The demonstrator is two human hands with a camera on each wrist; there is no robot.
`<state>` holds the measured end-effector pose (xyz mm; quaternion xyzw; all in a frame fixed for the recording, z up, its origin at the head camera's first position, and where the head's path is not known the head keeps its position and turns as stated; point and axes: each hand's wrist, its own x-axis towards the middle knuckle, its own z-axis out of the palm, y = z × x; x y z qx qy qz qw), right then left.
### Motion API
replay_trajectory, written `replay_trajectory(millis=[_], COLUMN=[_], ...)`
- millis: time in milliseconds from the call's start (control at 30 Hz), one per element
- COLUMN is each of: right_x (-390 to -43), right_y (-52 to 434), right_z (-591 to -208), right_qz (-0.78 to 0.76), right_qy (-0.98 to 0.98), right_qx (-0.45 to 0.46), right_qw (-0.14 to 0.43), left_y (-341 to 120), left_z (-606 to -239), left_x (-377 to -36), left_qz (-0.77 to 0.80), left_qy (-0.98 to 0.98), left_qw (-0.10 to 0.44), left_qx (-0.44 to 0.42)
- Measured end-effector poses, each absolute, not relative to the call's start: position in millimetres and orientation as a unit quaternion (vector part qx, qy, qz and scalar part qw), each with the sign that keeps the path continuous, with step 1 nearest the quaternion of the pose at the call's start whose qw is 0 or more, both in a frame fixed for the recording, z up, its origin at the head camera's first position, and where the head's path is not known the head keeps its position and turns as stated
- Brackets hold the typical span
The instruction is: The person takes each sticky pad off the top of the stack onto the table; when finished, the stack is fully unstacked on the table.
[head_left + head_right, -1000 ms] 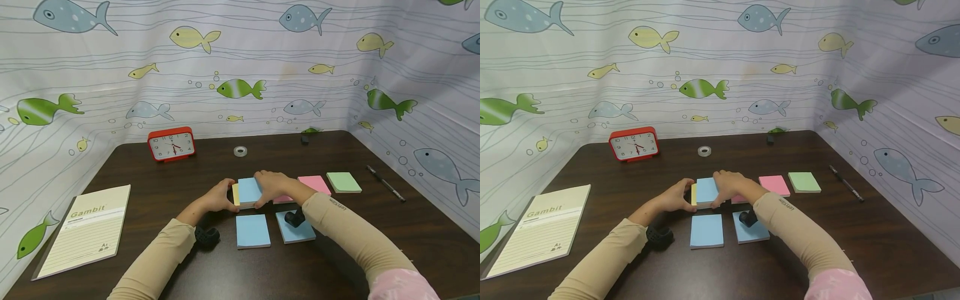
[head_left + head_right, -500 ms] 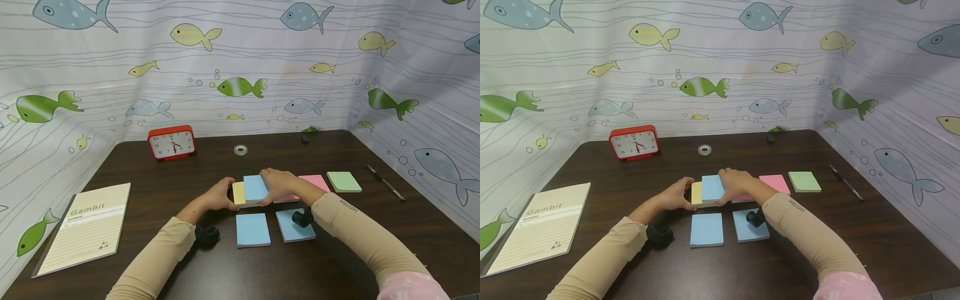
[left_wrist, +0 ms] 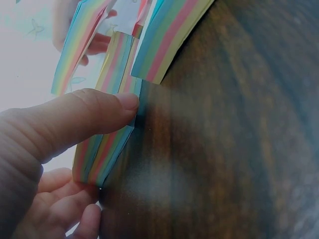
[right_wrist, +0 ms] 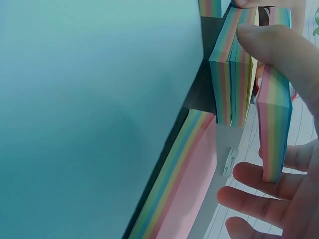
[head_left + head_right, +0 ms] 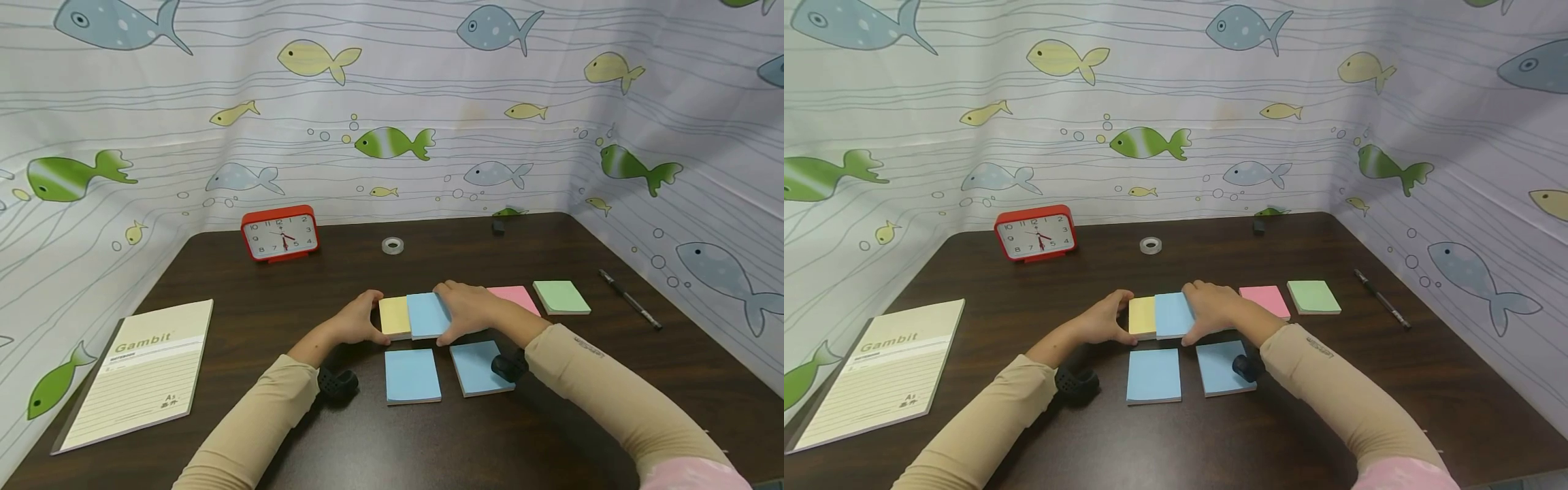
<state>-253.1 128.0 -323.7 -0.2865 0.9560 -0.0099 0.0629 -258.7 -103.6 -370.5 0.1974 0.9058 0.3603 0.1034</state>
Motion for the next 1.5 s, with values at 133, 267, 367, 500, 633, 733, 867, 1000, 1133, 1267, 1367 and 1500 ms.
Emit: replay_trajectory(millis=[133, 267, 367, 500, 633, 733, 867, 1000, 1133, 1267, 1367, 1500], right_x=[-250.8, -248.8, -247.2, -244.7, -241.6, -239.4, -237.3, -235.3, -232.3, -230.5, -229.3, -226.2], right_y=[133.0, 138.4, 142.8, 149.0, 154.4, 158.0, 163.4, 169.6, 174.7, 180.2, 184.8, 190.4], right_z=[-324.2, -325.1, -325.5, -326.2, -327.7, -328.2, -328.8, -330.3, -331.5, -332.5, -332.9, -333.1], right_qz=[-0.010, -0.013, -0.021, -0.022, -0.015, -0.019, -0.021, -0.019, -0.023, -0.037, -0.049, -0.058], right_qy=[0.956, 0.956, 0.956, 0.957, 0.957, 0.959, 0.960, 0.961, 0.961, 0.960, 0.961, 0.962], right_qx=[-0.286, -0.286, -0.286, -0.286, -0.283, -0.278, -0.273, -0.271, -0.270, -0.270, -0.265, -0.259], right_qw=[0.066, 0.066, 0.062, 0.054, 0.052, 0.052, 0.051, 0.052, 0.057, 0.062, 0.067, 0.070], left_y=[-103.9, -104.3, -104.4, -103.4, -102.6, -102.6, -103.2, -103.5, -103.6, -103.8, -104.1, -104.3], left_z=[-369.9, -369.8, -369.2, -369.1, -370.2, -370.7, -370.2, -369.9, -370.3, -370.4, -370.4, -370.9], left_x=[-258.8, -258.6, -258.3, -258.8, -259.4, -259.6, -259.4, -259.2, -259.4, -259.1, -259.1, -259.2], left_qz=[0.359, 0.360, 0.361, 0.359, 0.357, 0.359, 0.359, 0.356, 0.356, 0.359, 0.360, 0.362], left_qy=[0.907, 0.906, 0.906, 0.907, 0.906, 0.905, 0.905, 0.906, 0.906, 0.904, 0.904, 0.903], left_qw=[0.107, 0.110, 0.109, 0.105, 0.106, 0.106, 0.104, 0.102, 0.103, 0.104, 0.104, 0.103], left_qx=[0.194, 0.192, 0.193, 0.196, 0.199, 0.200, 0.202, 0.205, 0.206, 0.206, 0.207, 0.207])
